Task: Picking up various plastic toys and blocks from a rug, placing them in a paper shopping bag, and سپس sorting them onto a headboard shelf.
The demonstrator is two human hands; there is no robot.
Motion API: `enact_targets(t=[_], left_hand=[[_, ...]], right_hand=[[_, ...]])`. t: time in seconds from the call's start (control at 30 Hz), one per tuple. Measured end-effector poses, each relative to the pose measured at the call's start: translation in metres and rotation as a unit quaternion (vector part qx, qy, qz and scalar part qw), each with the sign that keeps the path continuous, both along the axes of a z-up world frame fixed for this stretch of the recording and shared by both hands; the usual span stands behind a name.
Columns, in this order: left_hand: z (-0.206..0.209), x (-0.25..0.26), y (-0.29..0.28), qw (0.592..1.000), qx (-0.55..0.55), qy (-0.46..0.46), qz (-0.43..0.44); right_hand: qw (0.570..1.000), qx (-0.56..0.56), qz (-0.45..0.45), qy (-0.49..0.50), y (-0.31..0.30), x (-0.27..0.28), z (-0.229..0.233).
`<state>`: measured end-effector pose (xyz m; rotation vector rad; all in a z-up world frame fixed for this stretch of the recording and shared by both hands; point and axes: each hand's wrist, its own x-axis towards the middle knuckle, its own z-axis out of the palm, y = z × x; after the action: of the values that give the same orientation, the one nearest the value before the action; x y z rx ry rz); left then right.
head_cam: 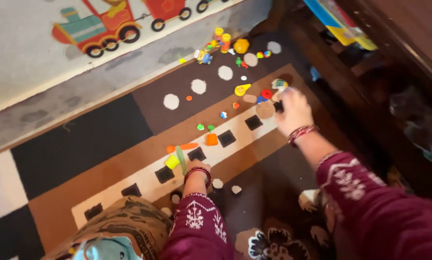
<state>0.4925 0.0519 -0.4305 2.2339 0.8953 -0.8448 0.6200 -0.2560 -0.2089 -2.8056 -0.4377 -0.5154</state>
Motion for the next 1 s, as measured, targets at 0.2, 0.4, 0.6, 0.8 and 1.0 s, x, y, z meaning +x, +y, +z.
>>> enact_targets(t=[0.2,0.4,0.6,0.8,1.0], left_hand=[[0.059,-0.036,0.035,0.975,0.137,-0.094,0.145],[0.088,-0.068,0.027,0.955,0.226,-0.08,0.175],[0.022,-0.067,0.005,0.912,0.254,-0.257,0.193],[0.021,0.026,-0.034,0.858,0.154,-0.463,0.16],[0.025,0.094,-0.052,0.897,0.121,-0.402,0.141]], right_hand=[[0.977,0.093,0.011,0.189,0.01,0.017,-0.108],[0.945,0.268,-0.158,0.103,-0.048,0.092,-0.172],[0.905,0.389,-0.142,0.096,-0.068,0.154,-0.235],[0.847,0.5,0.035,0.176,0.035,0.142,-0.235],[0.92,0.322,0.192,0.113,0.121,0.09,-0.203]])
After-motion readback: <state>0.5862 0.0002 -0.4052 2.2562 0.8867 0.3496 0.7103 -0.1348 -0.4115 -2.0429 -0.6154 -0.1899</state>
